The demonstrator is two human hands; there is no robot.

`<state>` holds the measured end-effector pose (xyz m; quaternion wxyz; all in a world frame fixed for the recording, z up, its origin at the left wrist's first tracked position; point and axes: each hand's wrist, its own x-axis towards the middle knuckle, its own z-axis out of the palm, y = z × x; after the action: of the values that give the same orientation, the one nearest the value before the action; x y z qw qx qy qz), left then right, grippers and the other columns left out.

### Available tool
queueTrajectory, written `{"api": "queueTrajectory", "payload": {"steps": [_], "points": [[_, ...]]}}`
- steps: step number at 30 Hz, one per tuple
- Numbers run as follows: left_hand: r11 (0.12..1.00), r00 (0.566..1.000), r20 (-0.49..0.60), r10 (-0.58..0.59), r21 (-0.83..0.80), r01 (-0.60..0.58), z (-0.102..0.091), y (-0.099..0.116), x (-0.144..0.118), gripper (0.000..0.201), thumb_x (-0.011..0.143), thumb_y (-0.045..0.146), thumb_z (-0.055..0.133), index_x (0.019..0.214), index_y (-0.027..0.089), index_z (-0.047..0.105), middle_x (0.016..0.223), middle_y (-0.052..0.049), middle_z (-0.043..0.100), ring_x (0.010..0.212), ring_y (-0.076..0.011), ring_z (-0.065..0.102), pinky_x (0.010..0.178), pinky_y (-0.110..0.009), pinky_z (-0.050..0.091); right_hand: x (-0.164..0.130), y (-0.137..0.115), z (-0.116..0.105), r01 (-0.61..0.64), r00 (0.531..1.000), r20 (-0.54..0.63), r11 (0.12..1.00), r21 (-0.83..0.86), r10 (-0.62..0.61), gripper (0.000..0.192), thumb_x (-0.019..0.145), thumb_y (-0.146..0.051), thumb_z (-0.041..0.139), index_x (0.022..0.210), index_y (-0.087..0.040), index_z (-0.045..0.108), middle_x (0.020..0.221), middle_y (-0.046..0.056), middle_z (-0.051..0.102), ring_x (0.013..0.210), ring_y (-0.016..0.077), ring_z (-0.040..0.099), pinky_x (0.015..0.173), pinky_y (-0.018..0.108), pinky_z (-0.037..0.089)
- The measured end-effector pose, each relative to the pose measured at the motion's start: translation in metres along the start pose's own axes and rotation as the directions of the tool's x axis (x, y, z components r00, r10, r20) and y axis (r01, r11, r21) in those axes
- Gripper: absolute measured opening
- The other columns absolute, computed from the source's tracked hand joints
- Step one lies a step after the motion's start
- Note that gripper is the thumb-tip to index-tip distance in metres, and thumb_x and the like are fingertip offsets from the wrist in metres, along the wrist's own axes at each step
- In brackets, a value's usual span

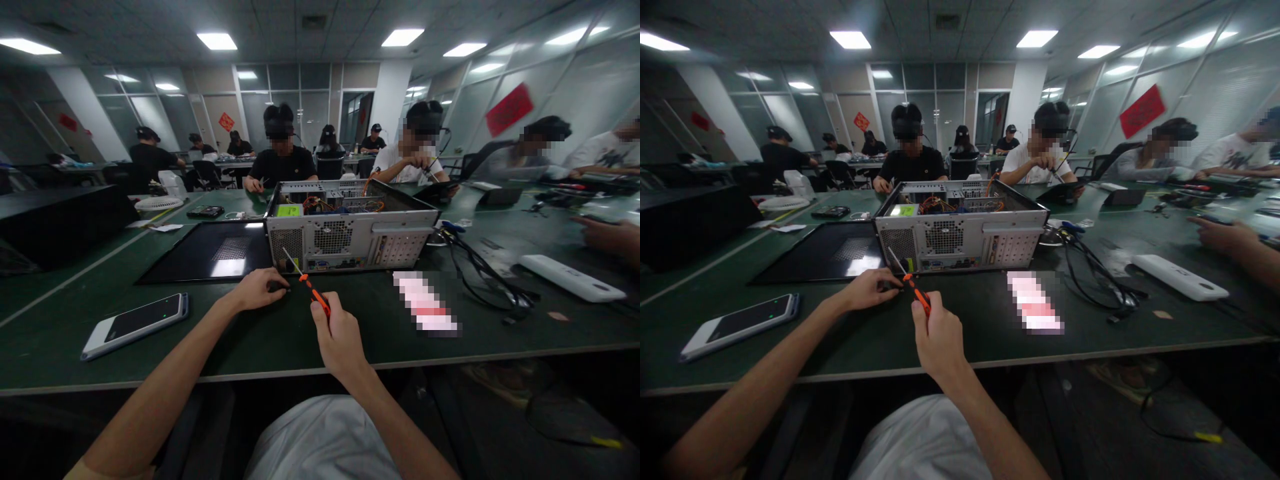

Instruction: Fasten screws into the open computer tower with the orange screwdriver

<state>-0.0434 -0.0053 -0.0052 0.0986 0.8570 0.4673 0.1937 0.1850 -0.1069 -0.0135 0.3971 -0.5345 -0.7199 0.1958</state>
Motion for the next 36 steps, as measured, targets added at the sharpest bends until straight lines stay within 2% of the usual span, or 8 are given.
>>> {"api": "queueTrajectory", "payload": {"steps": [4,8,14,27,30,32,34,36], "points": [[1.000,1.000,-0.002,0.010,0.010,-0.010,0.002,0.000,0.001,0.024,0.083,0.031,0.060,0.097,0.021,0.077,0.094,-0.006,0.068,0.065,-0.0126,0.056,0.064,-0.027,0.044,-0.001,0.000,0.000,0.036,0.999,-0.031,0.999,0.017,-0.035,0.032,0.103,-0.043,0.030,0.112,-0.020,0.050,0.071,-0.001,0.061,0.059,0.0161,0.059,0.059,0.024,0.035],[1.000,1.000,-0.007,0.009,0.009,-0.009,0.001,0.001,0.001,0.023,0.084,0.029,0.060,0.094,0.021,0.078,0.091,-0.005,0.068,0.066,-0.0128,0.057,0.065,-0.026,0.044,-0.002,0.000,0.001,0.015,0.999,-0.046,1.000,0.009,-0.015,0.034,0.103,-0.043,0.029,0.114,-0.019,0.050,0.071,-0.001,0.062,0.059,0.0166,0.060,0.058,0.024,0.036],[0.999,1.000,0.001,-0.025,-0.021,0.025,0.000,0.004,0.001,0.027,0.082,0.031,0.061,0.101,0.021,0.076,0.095,-0.005,0.070,0.065,-0.0133,0.056,0.061,-0.026,0.043,-0.001,0.001,0.001,0.001,1.000,-0.028,1.000,-0.001,-0.001,0.033,0.102,-0.043,0.029,0.112,-0.020,0.050,0.072,0.000,0.062,0.059,0.0170,0.060,0.058,0.024,0.035],[1.000,1.000,-0.006,0.002,-0.025,-0.002,0.004,-0.003,0.003,0.023,0.085,0.034,0.060,0.093,0.020,0.076,0.092,-0.005,0.071,0.067,-0.0137,0.057,0.064,-0.026,0.044,-0.001,-0.001,-0.001,-0.016,1.000,0.003,0.999,-0.036,0.016,0.029,0.102,-0.042,0.031,0.108,-0.021,0.050,0.069,-0.001,0.061,0.056,0.0164,0.058,0.057,0.024,0.033],[0.994,0.998,-0.054,-0.042,-0.098,0.036,0.003,-0.001,0.003,0.023,0.086,0.034,0.059,0.094,0.018,0.073,0.091,-0.006,0.071,0.067,-0.0145,0.058,0.064,-0.027,0.044,0.000,-0.001,0.000,-0.013,1.000,0.001,0.999,-0.048,0.013,0.030,0.103,-0.042,0.030,0.109,-0.021,0.050,0.070,-0.001,0.062,0.058,0.0168,0.059,0.058,0.024,0.033],[0.976,0.990,-0.120,-0.080,-0.213,0.053,0.001,0.002,0.003,0.024,0.087,0.037,0.057,0.093,0.017,0.070,0.087,-0.006,0.070,0.068,-0.0148,0.058,0.063,-0.026,0.044,0.000,0.000,0.001,-0.016,1.000,0.005,0.998,-0.052,0.016,0.030,0.103,-0.042,0.030,0.109,-0.021,0.050,0.071,-0.001,0.062,0.058,0.0168,0.060,0.058,0.024,0.033],[0.928,0.976,-0.170,-0.139,-0.367,0.068,-0.001,0.007,0.003,0.027,0.089,0.041,0.054,0.091,0.017,0.066,0.077,-0.004,0.067,0.062,-0.0133,0.056,0.057,-0.024,0.043,0.000,0.000,0.001,-0.014,1.000,0.015,0.999,-0.051,0.015,0.031,0.103,-0.042,0.030,0.109,-0.020,0.051,0.071,-0.001,0.063,0.057,0.0163,0.059,0.058,0.024,0.033],[0.851,0.960,-0.164,-0.225,-0.513,0.112,-0.002,0.011,0.004,0.031,0.091,0.046,0.052,0.089,0.017,0.062,0.061,0.001,0.058,0.049,-0.0104,0.049,0.047,-0.021,0.038,0.000,0.000,0.001,-0.011,1.000,0.023,0.999,-0.051,0.012,0.031,0.103,-0.042,0.030,0.109,-0.020,0.050,0.071,-0.001,0.063,0.056,0.0160,0.058,0.057,0.024,0.033]]}}
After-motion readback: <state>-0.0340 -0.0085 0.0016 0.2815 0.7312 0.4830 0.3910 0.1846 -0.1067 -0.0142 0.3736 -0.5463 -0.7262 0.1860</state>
